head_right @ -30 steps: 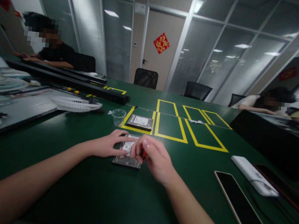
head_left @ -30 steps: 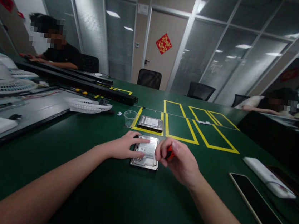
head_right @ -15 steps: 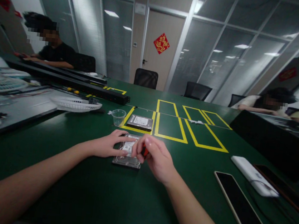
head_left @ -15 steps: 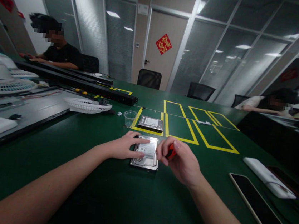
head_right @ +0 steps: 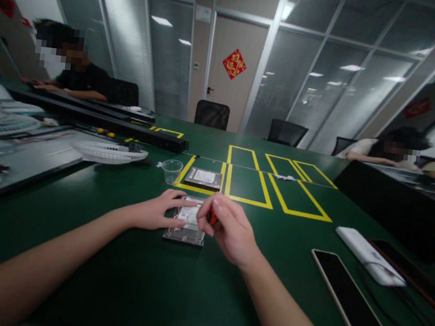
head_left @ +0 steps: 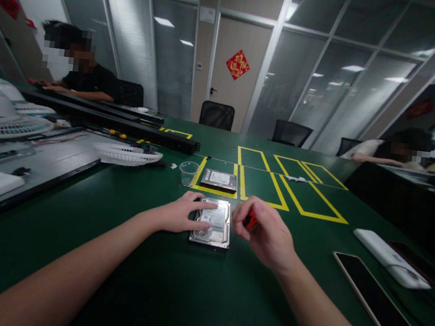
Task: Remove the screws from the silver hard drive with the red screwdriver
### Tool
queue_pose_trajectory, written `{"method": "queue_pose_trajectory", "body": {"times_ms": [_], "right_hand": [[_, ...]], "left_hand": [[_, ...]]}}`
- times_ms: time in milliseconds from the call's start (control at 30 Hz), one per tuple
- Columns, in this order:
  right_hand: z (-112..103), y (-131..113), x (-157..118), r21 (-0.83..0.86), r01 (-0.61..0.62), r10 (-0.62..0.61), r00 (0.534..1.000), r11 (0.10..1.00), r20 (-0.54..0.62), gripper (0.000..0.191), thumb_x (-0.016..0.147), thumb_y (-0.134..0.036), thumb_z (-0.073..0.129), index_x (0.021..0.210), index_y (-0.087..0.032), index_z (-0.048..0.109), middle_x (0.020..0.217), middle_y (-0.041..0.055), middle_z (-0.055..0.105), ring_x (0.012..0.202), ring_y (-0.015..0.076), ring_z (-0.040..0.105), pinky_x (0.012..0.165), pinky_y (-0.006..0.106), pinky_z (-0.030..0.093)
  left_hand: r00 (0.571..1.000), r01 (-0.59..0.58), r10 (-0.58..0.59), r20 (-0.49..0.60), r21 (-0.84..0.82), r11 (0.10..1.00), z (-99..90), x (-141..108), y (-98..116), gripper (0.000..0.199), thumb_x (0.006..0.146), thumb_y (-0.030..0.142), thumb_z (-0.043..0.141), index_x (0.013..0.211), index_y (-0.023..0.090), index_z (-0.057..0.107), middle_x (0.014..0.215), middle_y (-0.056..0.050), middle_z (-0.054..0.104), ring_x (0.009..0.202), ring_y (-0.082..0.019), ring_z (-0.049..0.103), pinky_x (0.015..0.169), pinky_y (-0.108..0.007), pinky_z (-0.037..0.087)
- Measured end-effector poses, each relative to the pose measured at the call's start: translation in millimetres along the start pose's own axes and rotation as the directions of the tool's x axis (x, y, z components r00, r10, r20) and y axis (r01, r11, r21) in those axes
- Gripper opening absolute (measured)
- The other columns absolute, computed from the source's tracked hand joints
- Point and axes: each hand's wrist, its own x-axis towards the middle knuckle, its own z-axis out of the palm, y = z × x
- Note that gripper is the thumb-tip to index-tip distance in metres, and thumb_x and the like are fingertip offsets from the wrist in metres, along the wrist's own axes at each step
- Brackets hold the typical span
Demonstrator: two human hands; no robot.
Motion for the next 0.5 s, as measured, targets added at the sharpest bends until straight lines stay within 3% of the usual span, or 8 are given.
{"method": "queue_pose_trajectory", "body": {"times_ms": [267, 500], "right_hand": [[0.6, -2.2, 1.4, 0.086, -0.017, 0.019, 0.999, 0.996, -0.028, 0.044, 0.102, -0.043, 0.038, 0.080, -0.016, 0.066, 0.062, 0.0027, 0.055, 0.054, 0.0138, 0.040, 0.055, 0.030, 0.030], [-0.4, -1.2, 1.3, 0.091, -0.016, 0.017, 1.000, 0.996, -0.010, 0.035, 0.100, -0.037, 0.045, 0.079, -0.017, 0.063, 0.065, 0.0026, 0.056, 0.056, 0.0138, 0.044, 0.057, 0.030, 0.033]], "left_hand": [[0.998, 0.055, -0.055, 0.035, -0.008, 0.998, -2.7, -0.8, 3.0, 0.073, 0.087, 0.076, 0.055, 0.152, 0.048, 0.038, 0.162, -0.004, 0.026, 0.146, -0.040, 0.027, 0.115, -0.059, 0.031], [0.998, 0.049, -0.049, 0.036, -0.008, 0.999, -2.2, -0.5, 3.7, 0.072, 0.088, 0.076, 0.056, 0.152, 0.048, 0.038, 0.161, -0.006, 0.026, 0.146, -0.040, 0.027, 0.115, -0.060, 0.031]]}}
